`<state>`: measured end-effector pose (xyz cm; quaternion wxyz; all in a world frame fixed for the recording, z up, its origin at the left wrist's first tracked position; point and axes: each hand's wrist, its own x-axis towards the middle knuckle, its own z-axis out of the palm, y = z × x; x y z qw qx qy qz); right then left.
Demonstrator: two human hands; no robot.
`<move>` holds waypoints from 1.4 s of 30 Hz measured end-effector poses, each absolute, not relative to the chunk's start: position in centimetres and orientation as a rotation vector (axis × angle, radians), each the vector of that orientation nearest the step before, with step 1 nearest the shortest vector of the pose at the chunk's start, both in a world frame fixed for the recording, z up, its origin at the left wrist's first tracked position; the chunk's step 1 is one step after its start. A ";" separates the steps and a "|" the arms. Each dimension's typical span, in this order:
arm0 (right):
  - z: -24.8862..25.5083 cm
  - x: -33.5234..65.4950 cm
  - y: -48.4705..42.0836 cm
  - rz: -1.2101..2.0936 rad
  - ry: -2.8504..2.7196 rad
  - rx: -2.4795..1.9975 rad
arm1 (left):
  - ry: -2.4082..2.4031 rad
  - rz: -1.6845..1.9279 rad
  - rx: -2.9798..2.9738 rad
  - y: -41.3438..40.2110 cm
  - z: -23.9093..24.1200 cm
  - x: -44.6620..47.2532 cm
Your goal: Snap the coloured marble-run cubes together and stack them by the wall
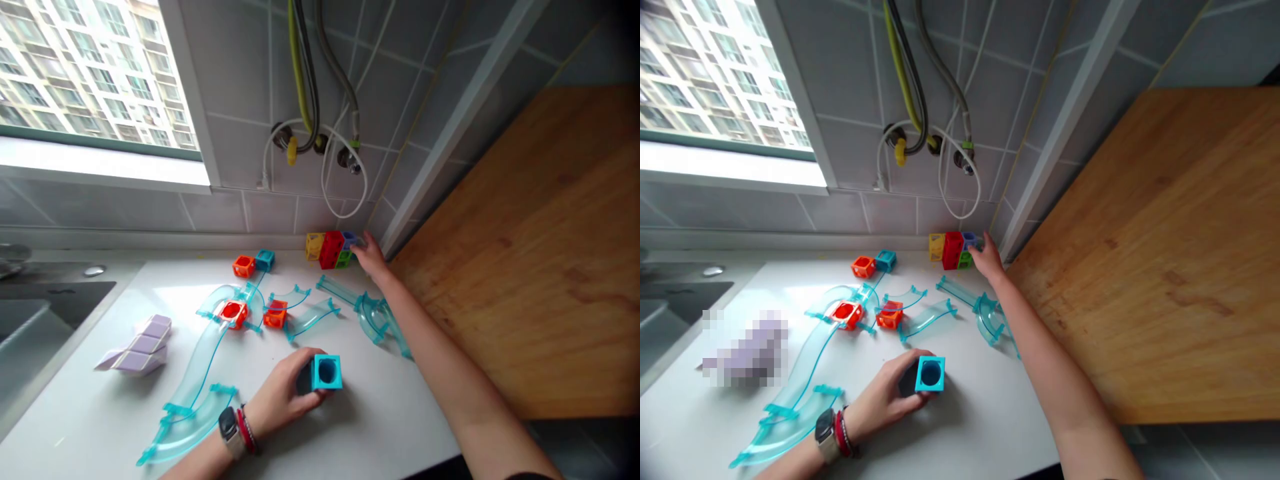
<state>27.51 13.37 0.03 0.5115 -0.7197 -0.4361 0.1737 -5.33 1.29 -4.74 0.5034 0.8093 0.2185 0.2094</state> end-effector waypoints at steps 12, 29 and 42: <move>-3.5 24.3 11.9 0.746 -1.057 -1.628 | 0.503 0.512 1.972 1.4 -5.0 -5.4; -3.0 24.9 9.1 0.304 -1.305 -1.867 | 0.526 0.491 2.037 1.7 -4.8 -5.3; -4.3 23.5 13.4 0.192 -1.454 -2.269 | 0.523 0.497 1.977 1.4 -4.5 -5.2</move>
